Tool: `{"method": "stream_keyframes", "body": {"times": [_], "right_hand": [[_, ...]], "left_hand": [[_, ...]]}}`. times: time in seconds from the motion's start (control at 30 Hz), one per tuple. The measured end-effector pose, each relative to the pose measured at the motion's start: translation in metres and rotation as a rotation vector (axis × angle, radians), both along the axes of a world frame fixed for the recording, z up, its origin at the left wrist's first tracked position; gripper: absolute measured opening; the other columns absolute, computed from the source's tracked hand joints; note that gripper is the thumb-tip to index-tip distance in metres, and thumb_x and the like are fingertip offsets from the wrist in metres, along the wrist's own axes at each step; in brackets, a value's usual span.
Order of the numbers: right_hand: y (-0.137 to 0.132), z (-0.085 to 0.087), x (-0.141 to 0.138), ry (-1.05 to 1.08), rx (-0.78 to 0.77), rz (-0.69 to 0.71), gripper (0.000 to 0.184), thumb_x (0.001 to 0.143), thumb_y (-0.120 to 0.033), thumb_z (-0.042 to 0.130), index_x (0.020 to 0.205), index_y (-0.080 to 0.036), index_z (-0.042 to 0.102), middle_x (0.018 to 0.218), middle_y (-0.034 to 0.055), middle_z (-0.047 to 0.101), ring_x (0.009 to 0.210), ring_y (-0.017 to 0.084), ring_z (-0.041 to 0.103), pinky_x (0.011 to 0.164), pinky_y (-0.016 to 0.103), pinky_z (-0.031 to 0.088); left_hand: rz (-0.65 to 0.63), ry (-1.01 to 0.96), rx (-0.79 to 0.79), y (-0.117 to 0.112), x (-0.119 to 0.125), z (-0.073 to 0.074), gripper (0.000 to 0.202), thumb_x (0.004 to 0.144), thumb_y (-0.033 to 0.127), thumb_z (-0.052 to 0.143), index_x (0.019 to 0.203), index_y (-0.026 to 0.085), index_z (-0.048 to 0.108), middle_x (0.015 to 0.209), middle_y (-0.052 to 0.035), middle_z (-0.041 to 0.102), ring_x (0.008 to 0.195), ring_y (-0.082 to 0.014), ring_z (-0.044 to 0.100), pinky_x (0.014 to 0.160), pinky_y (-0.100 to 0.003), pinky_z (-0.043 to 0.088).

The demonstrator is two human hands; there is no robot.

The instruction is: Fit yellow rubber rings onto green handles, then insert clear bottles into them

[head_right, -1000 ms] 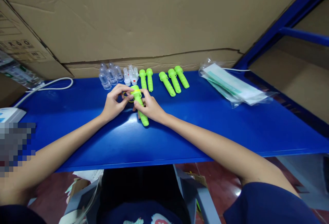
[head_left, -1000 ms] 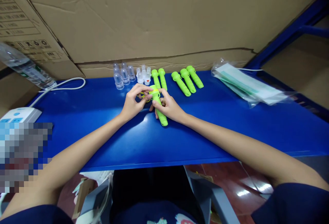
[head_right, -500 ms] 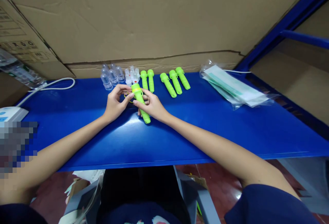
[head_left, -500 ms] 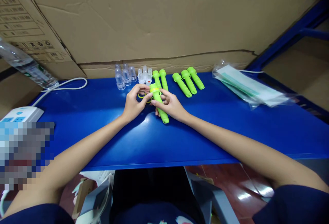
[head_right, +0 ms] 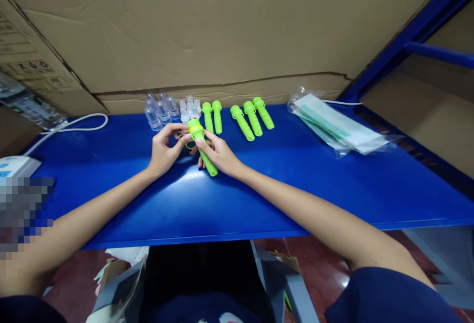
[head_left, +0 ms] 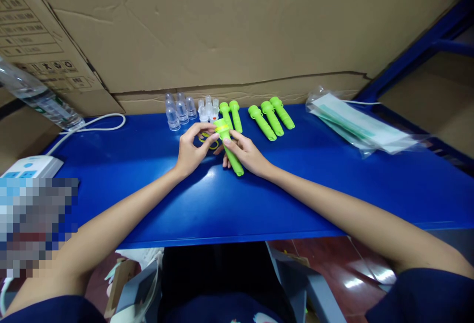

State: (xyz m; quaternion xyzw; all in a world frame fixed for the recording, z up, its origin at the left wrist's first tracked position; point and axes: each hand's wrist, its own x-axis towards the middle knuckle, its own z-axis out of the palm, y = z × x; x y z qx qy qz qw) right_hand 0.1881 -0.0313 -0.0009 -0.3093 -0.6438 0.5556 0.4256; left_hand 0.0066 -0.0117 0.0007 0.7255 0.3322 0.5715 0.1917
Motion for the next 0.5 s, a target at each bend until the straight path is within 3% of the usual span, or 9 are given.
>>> {"method": "stream_keyframes", "body": {"times": [0.3, 0.5], "right_hand": [[-0.0007, -0.0018, 0.001, -0.067, 0.001, 0.005, 0.056, 0.09, -0.066, 0.058, 0.121, -0.021, 0.049, 0.079, 0.0006, 0.07, 0.054, 0.015, 0.066, 0.048, 0.027, 0.055], [0.0011, -0.0039, 0.0008, -0.03, 0.011, 0.001, 0.054, 0.093, -0.061, 0.057, 0.126, -0.019, 0.048, 0.076, -0.0013, 0.068, 0.051, 0.012, 0.063, 0.047, 0.024, 0.053]], "left_hand": [[0.022, 0.06, 0.053, -0.0012, 0.0004, 0.0029, 0.02, 0.092, 0.039, 0.068, 0.098, 0.021, 0.073, 0.097, -0.0049, 0.071, 0.09, -0.0152, 0.065, 0.078, -0.027, 0.052], [0.005, 0.023, -0.018, 0.0005, 0.0008, 0.0006, 0.019, 0.089, 0.037, 0.071, 0.095, 0.019, 0.069, 0.093, -0.0044, 0.071, 0.084, -0.0143, 0.065, 0.071, -0.026, 0.049]]}}
